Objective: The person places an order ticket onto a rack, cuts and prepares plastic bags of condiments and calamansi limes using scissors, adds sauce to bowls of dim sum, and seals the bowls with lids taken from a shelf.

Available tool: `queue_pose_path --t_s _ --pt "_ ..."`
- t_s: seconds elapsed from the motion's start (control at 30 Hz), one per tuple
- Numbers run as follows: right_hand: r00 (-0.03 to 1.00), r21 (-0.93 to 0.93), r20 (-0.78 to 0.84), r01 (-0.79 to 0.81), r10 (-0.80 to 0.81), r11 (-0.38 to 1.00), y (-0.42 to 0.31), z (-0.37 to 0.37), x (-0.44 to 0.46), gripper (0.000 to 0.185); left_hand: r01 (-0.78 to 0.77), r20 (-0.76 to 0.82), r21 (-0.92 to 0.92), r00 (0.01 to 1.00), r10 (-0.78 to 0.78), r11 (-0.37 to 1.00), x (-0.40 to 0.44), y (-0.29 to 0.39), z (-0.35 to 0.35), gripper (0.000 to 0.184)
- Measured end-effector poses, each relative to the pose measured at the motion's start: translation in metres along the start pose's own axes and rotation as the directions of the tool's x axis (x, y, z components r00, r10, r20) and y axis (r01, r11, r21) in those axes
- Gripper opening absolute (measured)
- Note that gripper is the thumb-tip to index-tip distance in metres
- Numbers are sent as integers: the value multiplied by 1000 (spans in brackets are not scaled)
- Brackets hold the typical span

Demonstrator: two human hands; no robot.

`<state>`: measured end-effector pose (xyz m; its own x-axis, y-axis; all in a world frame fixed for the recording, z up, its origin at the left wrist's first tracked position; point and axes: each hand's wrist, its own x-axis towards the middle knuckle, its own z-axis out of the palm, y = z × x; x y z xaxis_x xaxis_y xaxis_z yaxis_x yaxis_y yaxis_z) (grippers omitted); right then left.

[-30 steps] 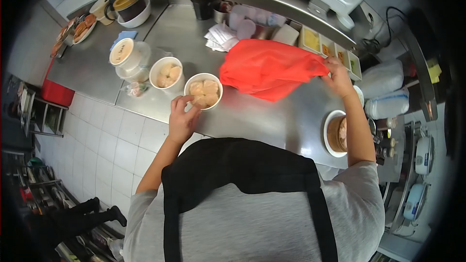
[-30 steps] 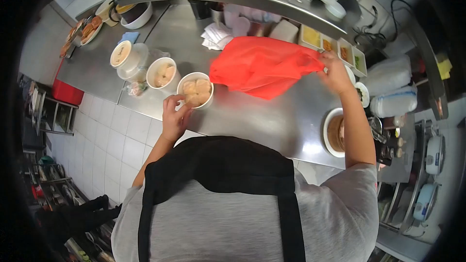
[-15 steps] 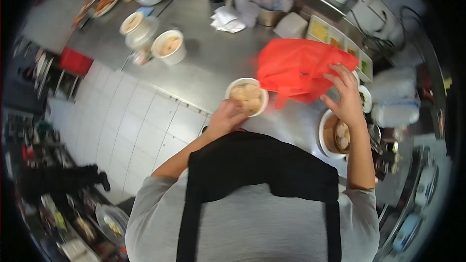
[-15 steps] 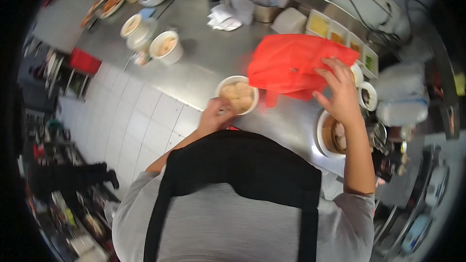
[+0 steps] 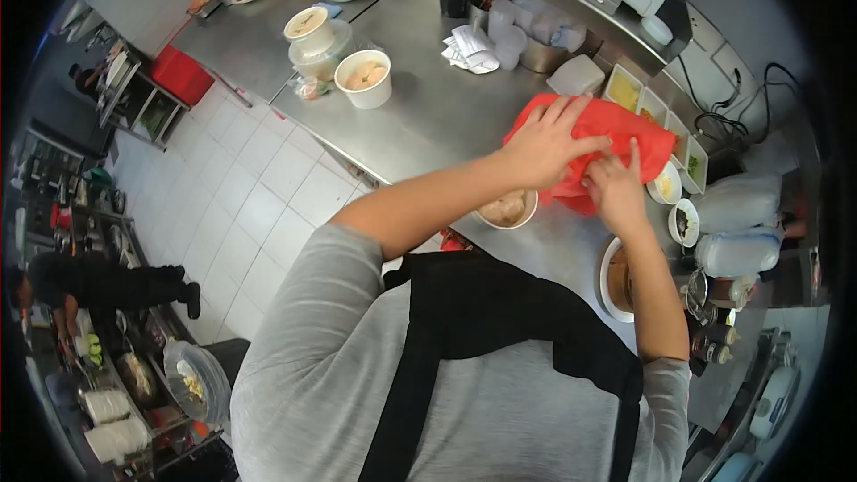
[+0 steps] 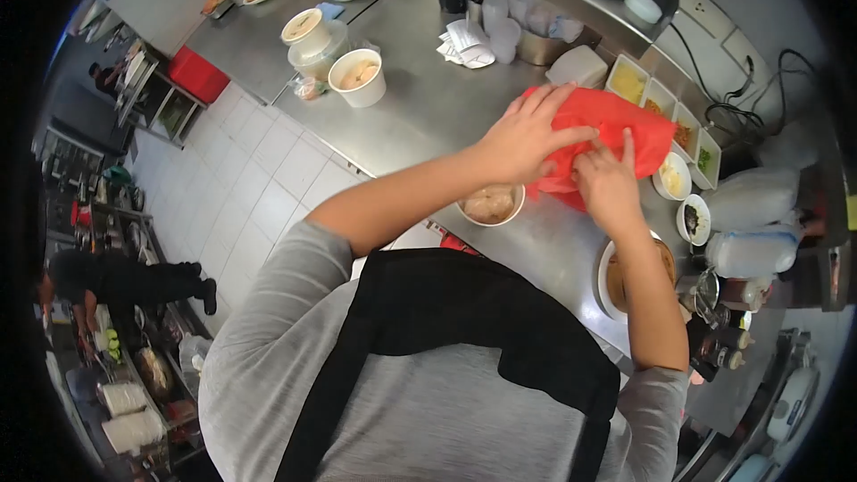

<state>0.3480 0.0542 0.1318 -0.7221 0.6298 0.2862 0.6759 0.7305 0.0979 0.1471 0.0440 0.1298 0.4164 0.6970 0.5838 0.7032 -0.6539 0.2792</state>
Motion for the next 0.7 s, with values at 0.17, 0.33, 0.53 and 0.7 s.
queue_pose_path --t_s 0.17,0.33,0.53,0.7 --pt "911 135 324 -312 256 940 -5 -5 -28 16 -134 316 220 947 59 966 49 -100 39 26" --pt "881 316 267 -462 389 829 -11 -37 -41 28 54 120 355 987 -103 933 68 -118 -21 23" --pt "813 202 220 -579 540 790 5 2 9 36 -432 267 -265 826 496 862 67 -48 9 23" --pt "531 110 324 -843 783 526 12 35 13 44 -382 809 110 570 141 918 59 -63 -13 37"
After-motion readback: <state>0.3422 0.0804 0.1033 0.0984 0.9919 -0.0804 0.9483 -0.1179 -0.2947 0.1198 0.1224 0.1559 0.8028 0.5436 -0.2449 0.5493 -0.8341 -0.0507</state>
